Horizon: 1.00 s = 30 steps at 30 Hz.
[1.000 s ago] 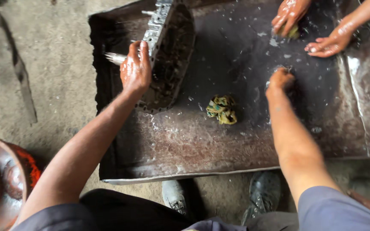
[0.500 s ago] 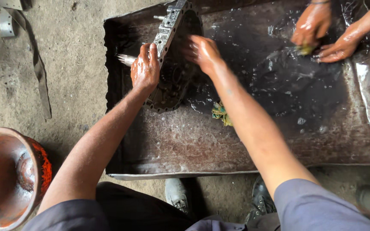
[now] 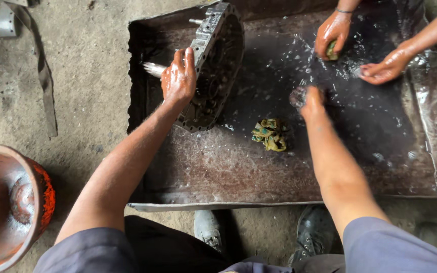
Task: The person cleans a complex metal mechanical component inside a large tray by wiping it with a cloth while several others assist.
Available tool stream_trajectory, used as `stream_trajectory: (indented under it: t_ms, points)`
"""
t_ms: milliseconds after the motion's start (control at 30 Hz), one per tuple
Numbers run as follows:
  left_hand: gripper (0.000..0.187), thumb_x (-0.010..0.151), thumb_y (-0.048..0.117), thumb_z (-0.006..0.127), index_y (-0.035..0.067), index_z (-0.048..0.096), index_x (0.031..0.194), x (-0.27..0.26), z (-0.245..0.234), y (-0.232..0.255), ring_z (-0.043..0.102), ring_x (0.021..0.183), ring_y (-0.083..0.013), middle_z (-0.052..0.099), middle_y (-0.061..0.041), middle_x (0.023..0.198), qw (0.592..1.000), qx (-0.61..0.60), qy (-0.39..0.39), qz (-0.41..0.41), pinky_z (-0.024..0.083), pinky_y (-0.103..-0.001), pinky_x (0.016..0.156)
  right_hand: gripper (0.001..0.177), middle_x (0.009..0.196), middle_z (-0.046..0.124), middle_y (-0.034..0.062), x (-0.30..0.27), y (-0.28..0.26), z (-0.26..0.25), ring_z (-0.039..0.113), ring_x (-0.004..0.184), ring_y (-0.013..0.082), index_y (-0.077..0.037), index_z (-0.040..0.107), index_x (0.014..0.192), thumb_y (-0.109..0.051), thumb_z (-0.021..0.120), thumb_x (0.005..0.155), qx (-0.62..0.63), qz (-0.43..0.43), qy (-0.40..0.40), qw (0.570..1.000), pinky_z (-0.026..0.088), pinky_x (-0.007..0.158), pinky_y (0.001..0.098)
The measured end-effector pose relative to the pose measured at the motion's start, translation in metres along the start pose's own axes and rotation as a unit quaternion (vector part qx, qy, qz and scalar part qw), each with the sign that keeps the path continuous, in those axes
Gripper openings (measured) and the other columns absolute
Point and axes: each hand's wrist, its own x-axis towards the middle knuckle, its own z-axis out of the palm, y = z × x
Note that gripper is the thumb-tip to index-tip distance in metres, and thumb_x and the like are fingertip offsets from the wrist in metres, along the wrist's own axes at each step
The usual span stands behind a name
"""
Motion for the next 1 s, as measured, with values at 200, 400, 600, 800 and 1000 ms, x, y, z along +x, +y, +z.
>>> stream_trajectory:
  t_ms: [200, 400, 600, 800, 1000]
  points:
    - [0.058, 0.106, 0.054, 0.030, 0.012, 0.059, 0.133, 0.000, 0.003, -0.004, 0.065, 0.109, -0.0470, 0.072, -0.024, 0.114, 1.000, -0.003, -0.016, -0.019, 0.046, -0.056, 0.096, 0.027, 0.108, 0.074, 0.0164, -0.090, 0.029, 0.177, 0.073, 0.101, 0.0304, 0.000, 0.067, 0.114, -0.020, 0.056, 0.099, -0.023, 0.059, -0.281, 0.958, 0.063, 0.091, 0.0440]
    - [0.048, 0.110, 0.038, 0.029, 0.006, 0.055, 0.136, 0.010, 0.021, -0.033, 0.066, 0.100, -0.0483, 0.069, -0.025, 0.122, 0.990, 0.052, 0.019, 0.127, 0.049, -0.057, 0.086, 0.023, 0.091, 0.075, 0.0085, -0.193, 0.045, 0.237, 0.075, 0.079, 0.0217, -0.003, 0.072, 0.102, -0.020, 0.058, 0.098, -0.272, -0.032, -0.347, 0.897, 0.062, 0.073, 0.0391]
    - [0.036, 0.114, 0.029, 0.038, 0.007, 0.054, 0.138, 0.011, 0.027, -0.040, 0.067, 0.102, -0.0440, 0.068, -0.022, 0.120, 0.995, 0.053, -0.001, 0.080, 0.051, -0.055, 0.088, 0.013, 0.068, 0.060, -0.0011, -0.087, 0.030, 0.100, 0.054, 0.064, 0.0096, 0.000, 0.075, 0.078, -0.010, 0.070, 0.086, -0.384, -0.359, -0.048, 0.849, 0.047, 0.056, 0.0326]
    - [0.036, 0.113, 0.018, 0.048, 0.004, 0.046, 0.146, 0.020, 0.038, -0.052, 0.069, 0.102, -0.0412, 0.062, -0.021, 0.132, 0.983, 0.114, 0.003, 0.146, 0.052, -0.055, 0.088, 0.015, 0.082, 0.080, 0.0090, -0.027, -0.027, -0.054, 0.075, 0.078, 0.0246, -0.007, 0.082, 0.084, -0.020, 0.074, 0.083, -0.342, -0.323, 0.408, 0.782, 0.051, 0.082, 0.0407]
    - [0.058, 0.097, 0.010, 0.058, 0.005, 0.037, 0.151, 0.015, 0.039, -0.057, 0.069, 0.100, -0.0405, 0.055, -0.022, 0.139, 0.951, 0.198, 0.042, 0.233, 0.053, -0.057, 0.079, 0.027, 0.097, 0.074, 0.0111, -0.032, 0.002, -0.025, 0.074, 0.088, 0.0290, -0.001, 0.069, 0.109, -0.023, 0.064, 0.095, -0.255, -0.145, 0.177, 0.940, 0.063, 0.077, 0.0458]
